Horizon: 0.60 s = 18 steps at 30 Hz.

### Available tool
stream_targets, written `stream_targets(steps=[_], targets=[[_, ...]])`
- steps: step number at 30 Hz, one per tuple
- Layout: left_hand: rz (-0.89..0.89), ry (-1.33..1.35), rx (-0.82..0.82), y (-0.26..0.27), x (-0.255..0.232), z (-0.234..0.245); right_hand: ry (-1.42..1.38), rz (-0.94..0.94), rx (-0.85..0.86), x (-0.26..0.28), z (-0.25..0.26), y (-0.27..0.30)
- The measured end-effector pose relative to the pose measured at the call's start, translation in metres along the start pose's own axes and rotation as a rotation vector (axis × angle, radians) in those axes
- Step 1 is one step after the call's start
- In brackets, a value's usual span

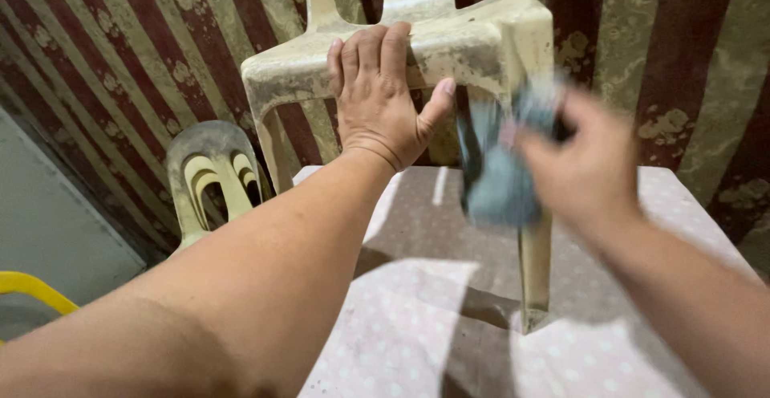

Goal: The person wipes a yellow plastic chair with a cloth, cleaning the seat, backrest, and legs. The person then moves the yellow chair aside and wipes a beige plastic chair in the same manner.

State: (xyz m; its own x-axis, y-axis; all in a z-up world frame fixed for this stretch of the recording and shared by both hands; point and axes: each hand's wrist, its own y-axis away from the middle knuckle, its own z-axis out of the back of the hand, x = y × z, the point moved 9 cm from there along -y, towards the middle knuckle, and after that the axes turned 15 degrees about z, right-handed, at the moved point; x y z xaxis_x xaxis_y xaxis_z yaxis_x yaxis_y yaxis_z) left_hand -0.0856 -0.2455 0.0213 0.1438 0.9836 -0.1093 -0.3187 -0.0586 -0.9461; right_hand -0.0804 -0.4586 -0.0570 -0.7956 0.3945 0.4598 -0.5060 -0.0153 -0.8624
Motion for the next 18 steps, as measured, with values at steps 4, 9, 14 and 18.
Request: stream_targets(steps=[4, 9, 14, 18], targets=[[0.004, 0.008, 0.006, 0.001, 0.004, -0.003, 0.103, 0.545, -0.147, 0.059, 0.001, -0.038], [-0.002, 0.03, -0.044, 0.003, 0.004, -0.004, 0.226, 0.484, -0.028, 0.027, -0.044, 0.027], [0.008, -0.006, -0.02, 0.003, 0.004, -0.006, 0.358, 0.234, 0.206, -0.016, -0.05, 0.113], [0.008, 0.028, -0.031, 0.003, 0.002, -0.003, 0.375, 0.181, 0.233, -0.013, -0.04, 0.09]])
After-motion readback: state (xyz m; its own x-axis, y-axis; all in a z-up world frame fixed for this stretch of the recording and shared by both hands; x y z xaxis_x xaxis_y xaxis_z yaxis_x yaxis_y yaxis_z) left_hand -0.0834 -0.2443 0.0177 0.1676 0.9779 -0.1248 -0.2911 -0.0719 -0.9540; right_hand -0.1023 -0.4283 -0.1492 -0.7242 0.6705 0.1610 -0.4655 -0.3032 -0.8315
